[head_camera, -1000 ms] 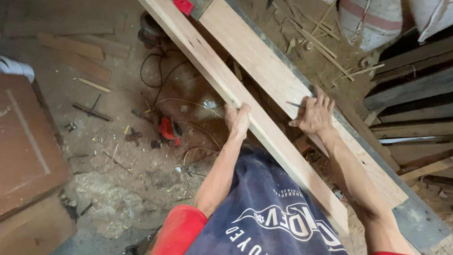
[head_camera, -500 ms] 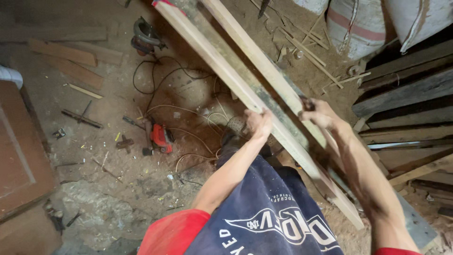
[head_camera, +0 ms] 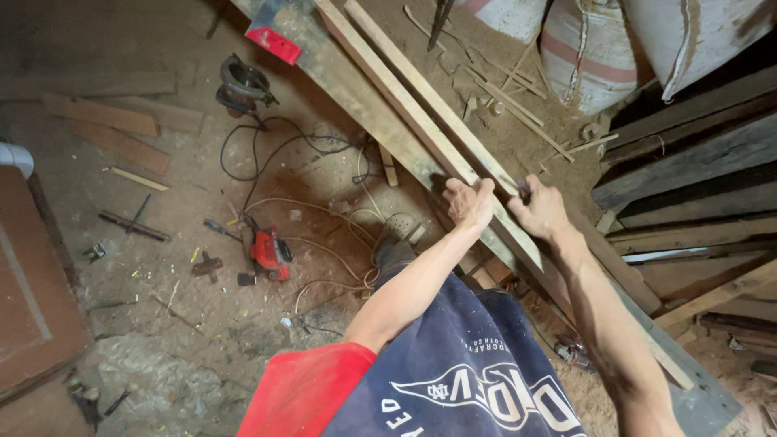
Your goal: The person uses a combination square and a pencil to mark straight lines on several wooden planks. They repeatedly position the square, draw lines, and reposition the wood to mark different sections.
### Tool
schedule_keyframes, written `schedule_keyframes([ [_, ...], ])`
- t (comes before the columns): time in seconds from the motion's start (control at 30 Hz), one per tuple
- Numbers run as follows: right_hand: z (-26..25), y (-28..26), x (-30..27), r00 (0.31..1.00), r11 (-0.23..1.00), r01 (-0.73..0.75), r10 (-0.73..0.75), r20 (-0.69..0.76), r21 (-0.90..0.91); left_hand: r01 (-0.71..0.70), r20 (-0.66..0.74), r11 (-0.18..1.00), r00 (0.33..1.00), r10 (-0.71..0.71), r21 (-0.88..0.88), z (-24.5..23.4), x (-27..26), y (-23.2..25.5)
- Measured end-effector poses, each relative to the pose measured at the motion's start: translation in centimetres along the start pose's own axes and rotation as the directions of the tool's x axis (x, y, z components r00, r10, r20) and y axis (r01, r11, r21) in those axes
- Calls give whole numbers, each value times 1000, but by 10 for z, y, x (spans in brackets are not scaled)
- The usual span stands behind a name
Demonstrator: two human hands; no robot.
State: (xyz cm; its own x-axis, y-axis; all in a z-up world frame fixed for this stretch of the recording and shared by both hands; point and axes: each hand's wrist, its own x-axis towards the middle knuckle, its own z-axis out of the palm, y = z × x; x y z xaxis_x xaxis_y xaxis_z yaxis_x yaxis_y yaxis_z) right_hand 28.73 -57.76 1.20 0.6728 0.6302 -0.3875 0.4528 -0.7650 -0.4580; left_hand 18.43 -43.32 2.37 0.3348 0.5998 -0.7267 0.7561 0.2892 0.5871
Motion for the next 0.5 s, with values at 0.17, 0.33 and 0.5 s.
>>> schedule_keyframes([
  [0.17,-4,-23,-20,998,995,-5,0,-58,-99,-158,33,987,987,159,-38,5,8,-13],
  [0.33,-5,-55,-36,988,968,75,-105,-116,-240,-71,162,994,983,84,-83,-16,12,-8],
  [0.5,0,-68,-46,954,982,109,-147,-263,-155,-238,114,969,963,244,-68,-63,-6,9],
])
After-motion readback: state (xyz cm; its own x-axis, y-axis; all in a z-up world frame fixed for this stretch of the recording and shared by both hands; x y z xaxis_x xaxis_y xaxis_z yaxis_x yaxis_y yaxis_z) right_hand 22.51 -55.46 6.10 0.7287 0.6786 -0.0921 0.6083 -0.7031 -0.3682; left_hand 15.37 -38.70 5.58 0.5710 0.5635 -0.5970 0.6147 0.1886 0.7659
